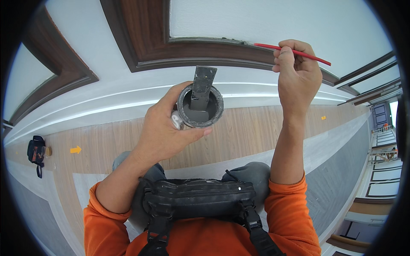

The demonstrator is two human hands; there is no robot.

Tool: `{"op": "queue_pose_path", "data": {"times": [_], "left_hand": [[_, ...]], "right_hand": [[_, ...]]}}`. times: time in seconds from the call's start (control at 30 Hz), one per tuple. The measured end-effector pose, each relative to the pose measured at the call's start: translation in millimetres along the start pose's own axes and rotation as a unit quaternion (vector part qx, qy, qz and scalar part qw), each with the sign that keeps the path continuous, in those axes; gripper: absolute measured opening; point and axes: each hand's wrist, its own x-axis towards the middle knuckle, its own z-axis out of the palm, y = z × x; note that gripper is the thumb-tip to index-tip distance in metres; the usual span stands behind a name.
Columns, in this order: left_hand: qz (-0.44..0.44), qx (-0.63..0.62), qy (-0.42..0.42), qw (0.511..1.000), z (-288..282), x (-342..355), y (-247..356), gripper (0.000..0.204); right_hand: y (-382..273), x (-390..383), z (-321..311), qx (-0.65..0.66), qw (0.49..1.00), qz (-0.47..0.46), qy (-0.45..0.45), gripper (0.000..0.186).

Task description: The person paints the edges of a wooden door frame using a small paintbrush and a paint can. They repeatedly dip the brush into the can and apply paint along the trim, moving along the frame as they work.

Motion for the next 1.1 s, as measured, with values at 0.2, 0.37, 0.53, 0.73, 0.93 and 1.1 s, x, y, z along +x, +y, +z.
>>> {"op": "queue_pose_path", "data": {"times": [0.2, 0.37, 0.53, 0.73, 0.93, 1.1], "left_hand": [[0.006, 0.005, 0.003, 1.0, 1.3, -0.8, -0.9, 0.083], [-0.005, 0.004, -0.001, 1.0, -1.9, -0.9, -0.5, 0.083], [-0.011, -0.003, -0.002, 1.0, -3.5, -0.9, -1.7, 0.083], [-0.021, -0.012, -0.004, 1.0, -3.5, 0.1, -2.5, 0.085], [-0.004, 0.001, -0.003, 1.0, -1.3, 0.1, -2.3, 0.084], [-0.007, 0.005, -0.002, 1.0, 0.8, -0.1, -0.1, 0.084]], "right_hand": [[-7.7, -0.1, 5.8, 0.024, 0.999, 0.016, -0.015, 0.009], [-9.7, 0.7, 7.6, 0.037, 0.999, 0.025, 0.0, 0.009], [1.5, 1.8, -0.1, -0.042, 0.999, 0.007, 0.015, 0.009], [1.4, 2.6, -6.9, -0.07, 0.997, 0.019, 0.003, 0.013], [-1.4, 0.8, 1.1, 0.005, 1.0, -0.012, 0.008, 0.007], [-7.6, -2.3, 7.9, 0.042, 0.999, 0.007, -0.016, 0.008]]}}
